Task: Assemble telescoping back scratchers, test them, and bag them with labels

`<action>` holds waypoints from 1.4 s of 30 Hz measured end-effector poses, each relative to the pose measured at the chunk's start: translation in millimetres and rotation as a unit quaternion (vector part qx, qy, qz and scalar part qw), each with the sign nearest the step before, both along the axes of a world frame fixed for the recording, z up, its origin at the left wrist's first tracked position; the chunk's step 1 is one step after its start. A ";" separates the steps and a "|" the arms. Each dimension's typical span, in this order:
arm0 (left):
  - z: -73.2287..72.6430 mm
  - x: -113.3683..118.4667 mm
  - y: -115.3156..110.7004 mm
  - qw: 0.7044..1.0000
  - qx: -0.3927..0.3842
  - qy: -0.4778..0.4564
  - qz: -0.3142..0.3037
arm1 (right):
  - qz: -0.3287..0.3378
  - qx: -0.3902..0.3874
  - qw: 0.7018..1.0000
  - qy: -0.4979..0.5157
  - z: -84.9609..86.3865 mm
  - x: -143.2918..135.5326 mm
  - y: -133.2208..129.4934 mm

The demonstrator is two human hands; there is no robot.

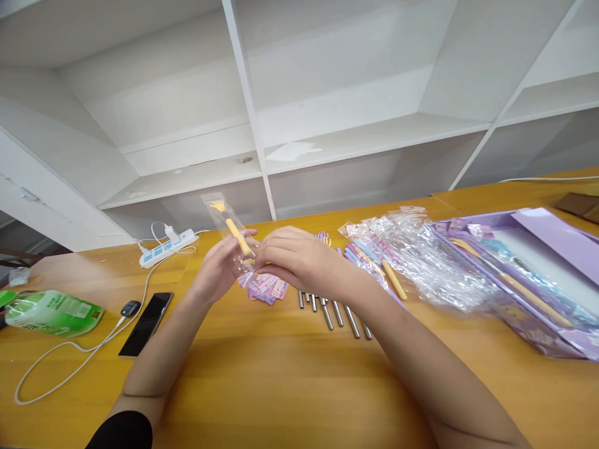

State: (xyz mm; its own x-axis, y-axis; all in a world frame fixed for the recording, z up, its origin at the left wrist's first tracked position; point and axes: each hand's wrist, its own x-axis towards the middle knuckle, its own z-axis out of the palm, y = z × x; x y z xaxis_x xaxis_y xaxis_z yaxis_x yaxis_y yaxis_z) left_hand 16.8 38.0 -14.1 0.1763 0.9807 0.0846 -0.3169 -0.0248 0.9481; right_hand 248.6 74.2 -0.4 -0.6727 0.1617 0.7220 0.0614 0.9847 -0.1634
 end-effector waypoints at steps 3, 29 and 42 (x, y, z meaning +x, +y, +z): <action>-2.5 -2.0 5.2 1.000 -0.006 0.021 0.015 | -0.028 -0.016 0.999 -0.010 -2.5 0.5 0.4; -6.2 -3.7 -0.9 0.987 0.078 0.107 -0.093 | -0.063 -0.237 0.968 0.053 -9.3 -13.7 -4.7; 1.7 -4.5 -3.3 0.976 0.105 0.186 -0.043 | -0.072 -0.374 0.924 0.012 -9.8 -14.1 -3.9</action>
State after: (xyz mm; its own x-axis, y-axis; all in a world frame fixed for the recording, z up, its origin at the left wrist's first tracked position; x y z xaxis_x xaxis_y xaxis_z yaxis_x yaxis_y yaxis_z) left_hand 12.3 34.6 -12.5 0.3131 0.9293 0.1957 0.0399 -0.2188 0.9750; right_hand 234.5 70.3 -10.2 -0.5902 0.7089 0.3861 0.1700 0.5768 -0.7990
